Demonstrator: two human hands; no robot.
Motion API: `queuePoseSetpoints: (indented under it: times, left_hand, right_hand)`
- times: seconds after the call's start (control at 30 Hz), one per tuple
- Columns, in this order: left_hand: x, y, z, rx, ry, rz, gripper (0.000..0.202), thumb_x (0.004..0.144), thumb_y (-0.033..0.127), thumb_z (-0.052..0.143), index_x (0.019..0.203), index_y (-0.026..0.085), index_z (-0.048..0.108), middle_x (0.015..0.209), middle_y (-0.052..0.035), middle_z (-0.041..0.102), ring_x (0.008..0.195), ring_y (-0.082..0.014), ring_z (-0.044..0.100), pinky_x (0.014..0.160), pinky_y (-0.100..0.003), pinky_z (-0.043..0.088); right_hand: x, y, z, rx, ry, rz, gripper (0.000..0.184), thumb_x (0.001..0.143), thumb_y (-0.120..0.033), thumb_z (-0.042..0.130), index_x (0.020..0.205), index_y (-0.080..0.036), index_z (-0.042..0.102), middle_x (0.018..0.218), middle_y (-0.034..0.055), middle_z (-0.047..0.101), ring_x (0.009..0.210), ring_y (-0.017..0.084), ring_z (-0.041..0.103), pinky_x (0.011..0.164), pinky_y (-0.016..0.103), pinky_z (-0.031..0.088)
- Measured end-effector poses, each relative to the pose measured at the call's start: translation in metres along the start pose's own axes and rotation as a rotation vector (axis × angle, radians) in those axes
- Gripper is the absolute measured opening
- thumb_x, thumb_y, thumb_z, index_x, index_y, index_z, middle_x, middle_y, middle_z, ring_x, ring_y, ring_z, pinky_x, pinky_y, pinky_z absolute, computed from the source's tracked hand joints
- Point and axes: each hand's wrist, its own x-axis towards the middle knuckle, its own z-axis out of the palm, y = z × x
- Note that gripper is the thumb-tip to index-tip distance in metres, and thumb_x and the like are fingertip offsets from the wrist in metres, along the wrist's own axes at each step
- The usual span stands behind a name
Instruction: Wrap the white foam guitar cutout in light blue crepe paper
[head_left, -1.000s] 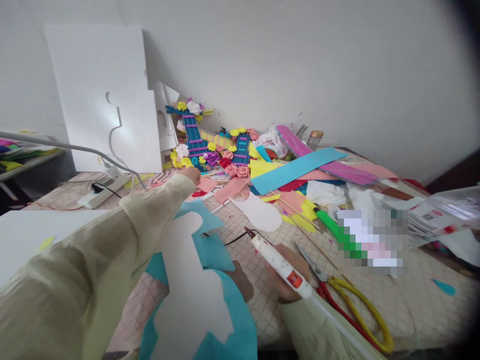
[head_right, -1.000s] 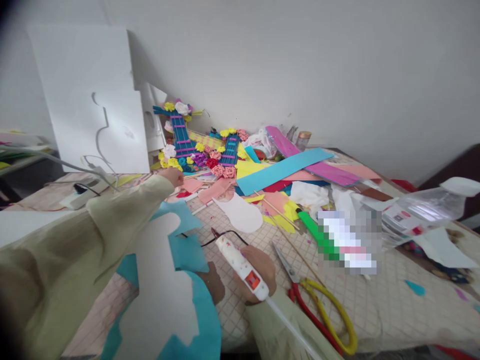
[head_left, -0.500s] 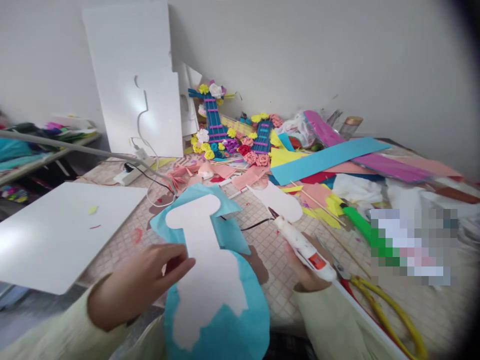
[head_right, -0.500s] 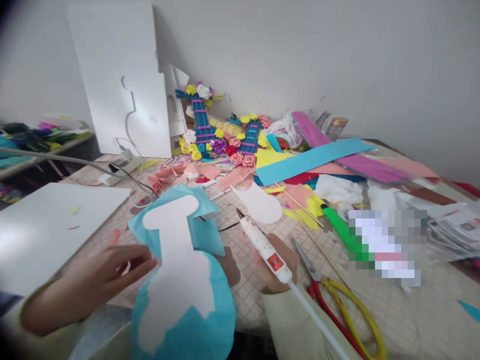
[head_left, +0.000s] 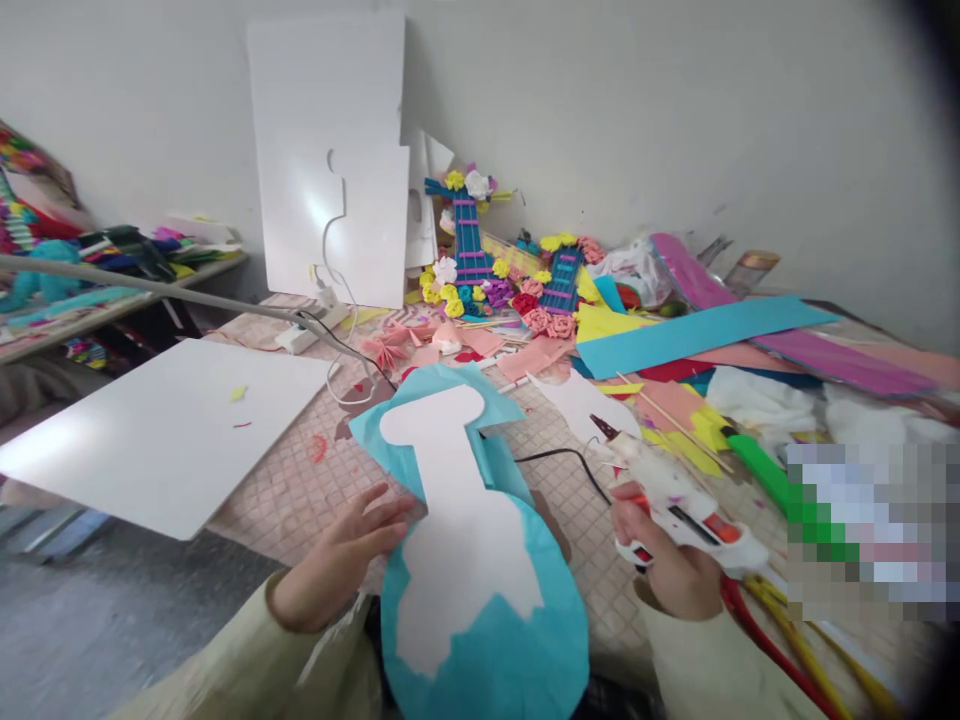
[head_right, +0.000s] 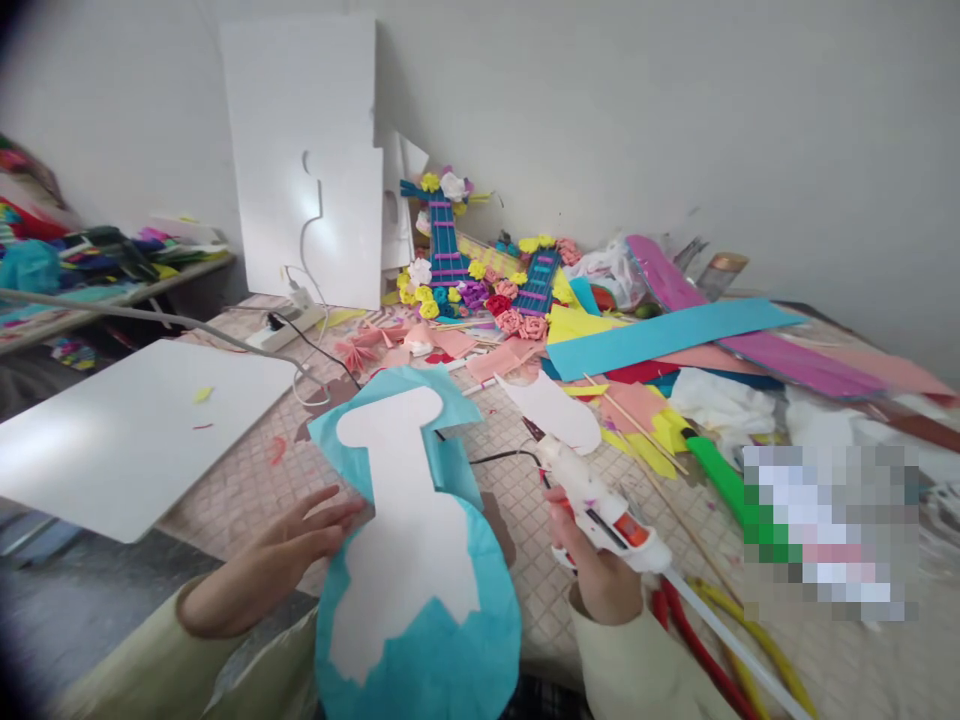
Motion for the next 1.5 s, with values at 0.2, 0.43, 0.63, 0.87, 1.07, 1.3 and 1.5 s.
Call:
queuePoseSetpoints:
  times: [0.2,0.43,0.63,0.87,1.07,1.3,1.5]
  left_hand:
    - [0.014,0.007,0.019,0.019,-0.138,-0.038,0.018,0.061,0.022,0.072,0.073,0.017,0.059,0.070,0.0010,0.060,0.059,-0.0092,0.051,0.055,-0.023,0.036]
    - [0.014,0.004,0.038,-0.034,-0.263,0.081,0.027,0.063,0.019,0.069,0.089,0.020,0.059,0.079,-0.0002,0.064,0.072,-0.0138,0.058,0.067,-0.026,0.042]
    - [0.010,0.008,0.050,-0.008,-0.359,0.177,0.064,0.064,0.024,0.071,0.120,0.023,0.039,0.097,-0.0082,0.068,0.082,-0.0231,0.064,0.070,-0.035,0.047]
    - [0.005,0.013,0.067,-0.073,-0.296,0.111,0.070,0.061,0.021,0.073,0.123,0.026,0.041,0.098,-0.0065,0.068,0.081,-0.0212,0.065,0.065,-0.029,0.048]
    - [0.014,0.014,0.071,-0.165,-0.246,0.017,0.078,0.057,0.015,0.075,0.125,0.025,0.039,0.108,-0.0072,0.064,0.089,-0.0225,0.064,0.071,-0.031,0.050]
    - [0.010,0.017,0.069,-0.382,-0.128,-0.100,0.077,0.062,0.007,0.068,0.128,0.029,0.036,0.124,-0.0028,0.056,0.105,-0.0190,0.058,0.084,-0.028,0.049]
    - [0.007,0.016,0.070,-0.386,-0.336,-0.203,0.056,0.063,0.019,0.068,0.117,0.020,0.053,0.099,-0.0060,0.069,0.091,-0.0242,0.065,0.075,-0.031,0.051]
  right_hand:
    - [-0.013,-0.011,0.012,0.059,-0.022,0.149,0.020,0.076,-0.041,0.058,0.081,-0.021,0.061,0.057,0.0005,0.063,0.057,0.019,0.060,0.055,0.032,0.049]
    - [-0.014,-0.002,0.017,0.049,-0.010,0.205,0.023,0.076,-0.039,0.059,0.089,-0.020,0.059,0.068,0.0032,0.069,0.065,0.022,0.067,0.061,0.035,0.055]
    - [-0.015,-0.016,0.008,-0.027,-0.051,0.083,0.016,0.076,-0.034,0.058,0.085,-0.021,0.058,0.072,0.0041,0.068,0.066,0.021,0.066,0.062,0.034,0.055]
    - [-0.025,-0.030,0.002,-0.166,0.090,0.079,0.021,0.070,-0.039,0.063,0.080,-0.021,0.057,0.073,0.0017,0.064,0.063,0.019,0.062,0.059,0.032,0.052]
    - [-0.027,-0.026,0.004,-0.036,0.157,0.147,0.018,0.076,-0.039,0.057,0.082,-0.022,0.054,0.069,0.0007,0.060,0.062,0.018,0.060,0.059,0.032,0.051]
    - [-0.028,-0.024,0.009,-0.141,0.137,0.045,0.022,0.070,-0.034,0.064,0.083,-0.019,0.056,0.078,0.0028,0.060,0.073,0.018,0.059,0.065,0.032,0.051]
    - [-0.028,-0.020,0.016,-0.104,0.174,0.102,0.028,0.066,-0.034,0.068,0.086,-0.019,0.056,0.080,0.0038,0.063,0.070,0.019,0.063,0.065,0.033,0.053]
